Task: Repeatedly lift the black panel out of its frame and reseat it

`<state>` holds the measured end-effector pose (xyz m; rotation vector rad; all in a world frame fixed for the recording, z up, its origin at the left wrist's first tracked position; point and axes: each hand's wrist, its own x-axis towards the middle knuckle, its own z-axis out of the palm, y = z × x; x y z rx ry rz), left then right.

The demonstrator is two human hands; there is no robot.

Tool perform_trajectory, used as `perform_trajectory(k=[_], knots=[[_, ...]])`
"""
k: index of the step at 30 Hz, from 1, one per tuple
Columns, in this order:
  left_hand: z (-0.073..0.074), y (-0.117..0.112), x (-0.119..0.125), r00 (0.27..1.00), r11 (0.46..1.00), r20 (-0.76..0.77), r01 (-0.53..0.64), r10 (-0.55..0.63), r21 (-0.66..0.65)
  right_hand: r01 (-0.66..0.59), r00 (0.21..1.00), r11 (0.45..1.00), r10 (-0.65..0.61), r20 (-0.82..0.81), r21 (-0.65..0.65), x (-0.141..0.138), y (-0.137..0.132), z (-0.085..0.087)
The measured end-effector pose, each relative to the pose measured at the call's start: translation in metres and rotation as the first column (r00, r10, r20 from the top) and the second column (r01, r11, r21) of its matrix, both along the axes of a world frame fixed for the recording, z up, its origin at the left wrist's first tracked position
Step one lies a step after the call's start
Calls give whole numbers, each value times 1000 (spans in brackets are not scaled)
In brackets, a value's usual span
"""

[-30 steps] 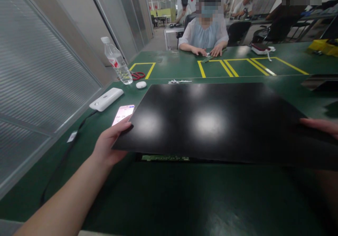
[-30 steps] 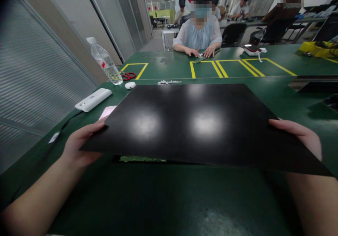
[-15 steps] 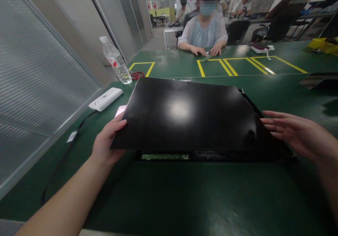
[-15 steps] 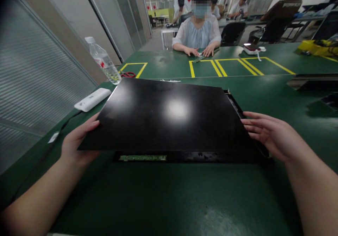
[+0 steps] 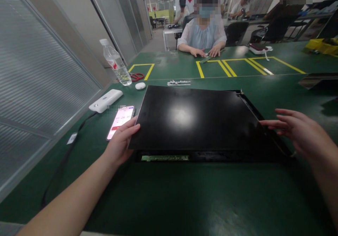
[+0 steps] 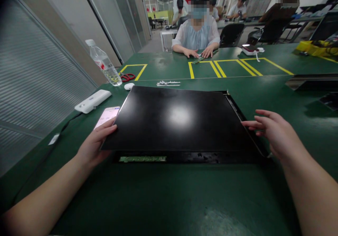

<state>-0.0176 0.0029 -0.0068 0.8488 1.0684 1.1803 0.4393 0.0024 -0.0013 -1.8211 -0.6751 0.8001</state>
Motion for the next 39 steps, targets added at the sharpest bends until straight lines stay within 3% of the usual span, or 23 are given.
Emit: perform_trajectory(k=[9,14,21,39], knots=[[-3,-1,5,998,999,-37,41,-42,-30,16,994,1000,-16,106,-4,2,-1,0],[-5,0,7,999,999,-47,3,-5,-46,43,985,997,-32,171,-63,-2,-1,3],[-7,2,7,1000,998,-30,3,-5,-66,1,972,998,13,234,-57,5,-2,-8],[-6,2,4,988,991,-86,128,-132,-49,-51,863,966,170,476,-253,9,-3,-11]])
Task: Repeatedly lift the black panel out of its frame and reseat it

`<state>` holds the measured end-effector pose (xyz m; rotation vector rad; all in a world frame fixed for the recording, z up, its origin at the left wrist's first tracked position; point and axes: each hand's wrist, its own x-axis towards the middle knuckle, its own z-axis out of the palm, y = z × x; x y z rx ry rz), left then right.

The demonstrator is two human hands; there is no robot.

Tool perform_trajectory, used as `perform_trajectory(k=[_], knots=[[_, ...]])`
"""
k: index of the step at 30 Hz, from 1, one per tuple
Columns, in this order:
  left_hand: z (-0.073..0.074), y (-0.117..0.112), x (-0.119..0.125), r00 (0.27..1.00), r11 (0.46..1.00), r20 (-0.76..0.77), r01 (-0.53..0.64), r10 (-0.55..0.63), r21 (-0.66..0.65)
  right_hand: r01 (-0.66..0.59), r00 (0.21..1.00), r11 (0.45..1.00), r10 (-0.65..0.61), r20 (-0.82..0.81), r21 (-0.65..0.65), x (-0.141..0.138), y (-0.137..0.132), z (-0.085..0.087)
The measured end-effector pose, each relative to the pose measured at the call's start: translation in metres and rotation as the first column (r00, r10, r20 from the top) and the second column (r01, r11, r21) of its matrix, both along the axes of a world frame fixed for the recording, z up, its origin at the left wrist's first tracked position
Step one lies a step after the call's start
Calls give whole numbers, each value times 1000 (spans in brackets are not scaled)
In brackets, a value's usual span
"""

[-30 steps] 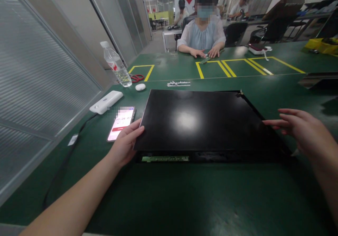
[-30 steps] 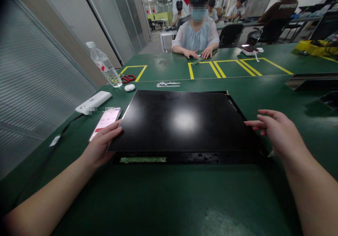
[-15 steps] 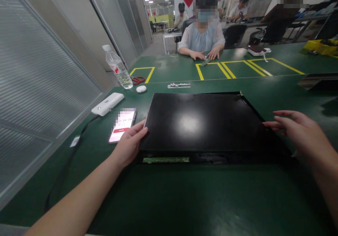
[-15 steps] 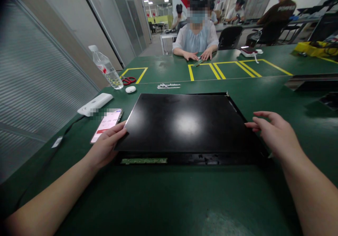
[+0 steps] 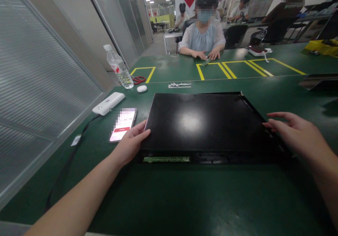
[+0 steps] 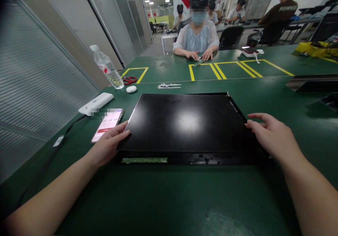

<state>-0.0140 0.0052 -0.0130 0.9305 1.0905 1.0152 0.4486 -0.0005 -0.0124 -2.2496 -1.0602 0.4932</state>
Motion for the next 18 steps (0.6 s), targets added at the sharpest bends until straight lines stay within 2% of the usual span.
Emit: perform_trajectory(k=[10,18], knots=[[-3,0,-1,999,1000,-36,-2,1,-5,-4,999,1000,4,51,-15,7,1,-4],[-7,1,-3,998,1000,-53,19,-18,19,15,994,999,-11,113,-36,-2,0,4]])
